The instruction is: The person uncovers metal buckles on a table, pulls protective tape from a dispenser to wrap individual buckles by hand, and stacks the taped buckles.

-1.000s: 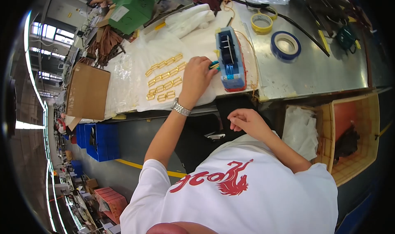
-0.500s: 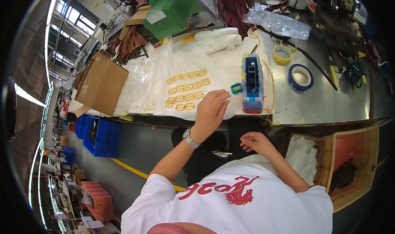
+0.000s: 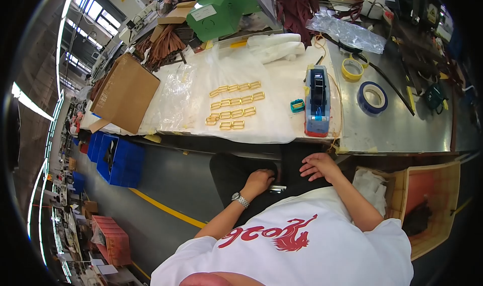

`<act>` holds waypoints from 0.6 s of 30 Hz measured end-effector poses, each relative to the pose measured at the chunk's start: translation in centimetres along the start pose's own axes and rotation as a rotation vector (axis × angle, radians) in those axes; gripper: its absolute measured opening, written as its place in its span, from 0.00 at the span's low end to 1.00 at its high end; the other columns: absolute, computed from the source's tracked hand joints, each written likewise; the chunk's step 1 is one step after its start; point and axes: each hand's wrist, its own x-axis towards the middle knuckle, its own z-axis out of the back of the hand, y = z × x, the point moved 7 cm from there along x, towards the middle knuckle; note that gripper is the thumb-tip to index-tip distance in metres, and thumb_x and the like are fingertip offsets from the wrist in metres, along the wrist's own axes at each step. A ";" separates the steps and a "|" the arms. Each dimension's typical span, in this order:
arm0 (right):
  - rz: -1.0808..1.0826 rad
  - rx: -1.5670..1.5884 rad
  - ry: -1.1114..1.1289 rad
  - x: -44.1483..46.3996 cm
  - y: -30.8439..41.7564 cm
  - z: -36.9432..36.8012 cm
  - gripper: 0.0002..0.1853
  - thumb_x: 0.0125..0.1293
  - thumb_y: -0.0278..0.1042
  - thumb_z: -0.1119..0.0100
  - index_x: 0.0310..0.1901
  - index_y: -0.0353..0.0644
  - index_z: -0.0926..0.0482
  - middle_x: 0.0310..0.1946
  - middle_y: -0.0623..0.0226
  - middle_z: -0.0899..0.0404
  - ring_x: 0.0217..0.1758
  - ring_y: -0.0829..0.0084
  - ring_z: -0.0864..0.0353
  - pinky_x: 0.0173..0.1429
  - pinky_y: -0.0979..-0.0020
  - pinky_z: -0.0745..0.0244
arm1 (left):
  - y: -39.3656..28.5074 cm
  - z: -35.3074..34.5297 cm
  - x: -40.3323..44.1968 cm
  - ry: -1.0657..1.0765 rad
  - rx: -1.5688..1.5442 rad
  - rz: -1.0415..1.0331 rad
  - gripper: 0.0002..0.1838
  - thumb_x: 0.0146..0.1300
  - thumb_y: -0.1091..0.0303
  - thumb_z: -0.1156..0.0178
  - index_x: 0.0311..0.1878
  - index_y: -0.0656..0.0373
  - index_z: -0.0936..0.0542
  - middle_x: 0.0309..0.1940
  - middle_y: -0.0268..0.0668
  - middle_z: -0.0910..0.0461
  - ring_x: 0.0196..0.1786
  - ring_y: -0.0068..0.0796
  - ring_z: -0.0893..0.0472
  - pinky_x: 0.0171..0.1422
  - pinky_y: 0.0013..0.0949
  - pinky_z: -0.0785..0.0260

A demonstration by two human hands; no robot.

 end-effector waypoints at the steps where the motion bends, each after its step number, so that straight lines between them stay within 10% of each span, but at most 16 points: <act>1: 0.001 0.009 -0.006 0.1 -0.1 0.0 0.15 0.86 0.37 0.45 0.61 0.33 0.21 0.50 0.46 0.08 0.48 0.56 0.03 0.38 0.63 0.07 | 0.1 -1.3 0.2 0.122 -0.045 0.020 0.13 0.72 0.57 0.32 0.48 0.55 0.07 0.44 0.48 0.08 0.49 0.53 0.10 0.56 0.53 0.18; 18: 0.045 0.018 -0.020 0.1 -0.3 0.0 0.13 0.86 0.36 0.44 0.59 0.34 0.20 0.47 0.47 0.07 0.43 0.58 0.02 0.31 0.68 0.10 | 1.2 -1.9 0.3 0.291 -0.059 0.169 0.16 0.73 0.52 0.33 0.45 0.55 0.07 0.42 0.50 0.08 0.47 0.56 0.09 0.54 0.54 0.18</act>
